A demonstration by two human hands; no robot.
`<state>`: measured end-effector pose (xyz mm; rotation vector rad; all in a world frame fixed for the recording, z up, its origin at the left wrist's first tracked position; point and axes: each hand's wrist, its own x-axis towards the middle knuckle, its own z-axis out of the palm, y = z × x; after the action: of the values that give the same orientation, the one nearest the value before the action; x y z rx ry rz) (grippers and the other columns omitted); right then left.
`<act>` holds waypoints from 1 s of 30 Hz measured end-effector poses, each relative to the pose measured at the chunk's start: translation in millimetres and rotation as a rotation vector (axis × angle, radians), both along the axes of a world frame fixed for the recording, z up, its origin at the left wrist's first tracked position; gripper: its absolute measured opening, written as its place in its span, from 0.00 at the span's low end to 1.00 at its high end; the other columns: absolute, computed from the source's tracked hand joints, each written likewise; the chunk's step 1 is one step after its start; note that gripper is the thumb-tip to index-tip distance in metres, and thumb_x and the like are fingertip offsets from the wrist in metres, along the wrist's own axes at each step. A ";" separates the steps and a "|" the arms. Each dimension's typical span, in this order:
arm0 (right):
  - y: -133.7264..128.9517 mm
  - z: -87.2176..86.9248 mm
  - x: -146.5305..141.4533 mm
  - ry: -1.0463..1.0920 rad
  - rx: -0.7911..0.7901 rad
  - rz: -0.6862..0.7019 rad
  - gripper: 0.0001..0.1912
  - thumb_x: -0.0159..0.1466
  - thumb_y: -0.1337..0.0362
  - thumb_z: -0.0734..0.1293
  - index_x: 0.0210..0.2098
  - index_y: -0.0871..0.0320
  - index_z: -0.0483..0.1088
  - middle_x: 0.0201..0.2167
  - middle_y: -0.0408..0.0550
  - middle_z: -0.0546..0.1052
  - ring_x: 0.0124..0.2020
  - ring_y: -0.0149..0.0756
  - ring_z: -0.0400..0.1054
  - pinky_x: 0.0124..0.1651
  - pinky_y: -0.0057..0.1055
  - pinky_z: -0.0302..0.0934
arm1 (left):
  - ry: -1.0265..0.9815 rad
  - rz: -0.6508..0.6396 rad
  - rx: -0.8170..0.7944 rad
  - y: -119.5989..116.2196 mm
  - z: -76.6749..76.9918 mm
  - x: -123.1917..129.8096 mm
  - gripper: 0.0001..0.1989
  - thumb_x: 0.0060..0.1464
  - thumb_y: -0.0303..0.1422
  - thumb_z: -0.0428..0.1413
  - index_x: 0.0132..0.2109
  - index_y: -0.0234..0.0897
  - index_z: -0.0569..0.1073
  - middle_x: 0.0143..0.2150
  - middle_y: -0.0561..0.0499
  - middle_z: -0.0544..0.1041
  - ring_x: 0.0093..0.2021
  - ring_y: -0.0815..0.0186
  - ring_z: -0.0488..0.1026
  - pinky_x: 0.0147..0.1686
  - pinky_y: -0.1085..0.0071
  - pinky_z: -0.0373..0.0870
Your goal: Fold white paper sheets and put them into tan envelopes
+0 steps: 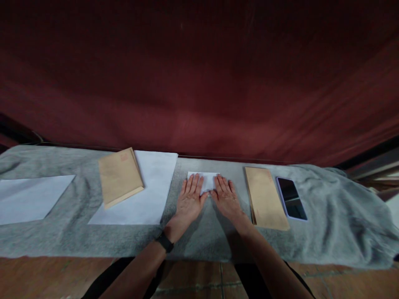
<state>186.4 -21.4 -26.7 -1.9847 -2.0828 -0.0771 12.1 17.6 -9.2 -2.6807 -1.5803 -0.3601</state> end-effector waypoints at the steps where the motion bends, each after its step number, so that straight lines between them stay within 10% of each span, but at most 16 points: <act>1: 0.0 -1.0 -0.1 -0.004 0.001 0.000 0.29 0.76 0.57 0.53 0.72 0.66 0.54 0.73 0.58 0.54 0.73 0.48 0.50 0.73 0.51 0.42 | 0.004 -0.061 -0.014 -2.5 -0.2 1.1 0.29 0.71 0.44 0.42 0.72 0.36 0.59 0.75 0.45 0.54 0.76 0.54 0.49 0.73 0.53 0.46; 24: 0.3 -0.9 8.1 0.021 0.036 0.004 0.29 0.77 0.58 0.51 0.72 0.67 0.54 0.72 0.59 0.59 0.73 0.47 0.53 0.72 0.48 0.46 | -0.020 0.158 -0.002 13.1 -1.5 -7.4 0.33 0.71 0.43 0.40 0.70 0.20 0.60 0.72 0.31 0.59 0.74 0.49 0.53 0.72 0.48 0.48; 30: 0.2 -0.7 7.1 0.031 0.031 -0.006 0.28 0.76 0.61 0.53 0.72 0.65 0.55 0.72 0.59 0.59 0.73 0.47 0.53 0.72 0.49 0.46 | -0.071 -0.127 -0.030 5.5 4.1 12.7 0.30 0.72 0.42 0.39 0.71 0.28 0.60 0.74 0.41 0.57 0.75 0.54 0.51 0.73 0.53 0.49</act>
<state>193.5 -21.3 -27.4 -1.9624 -2.0443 -0.0788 24.7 23.2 -5.1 -2.8301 -1.4463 -0.4421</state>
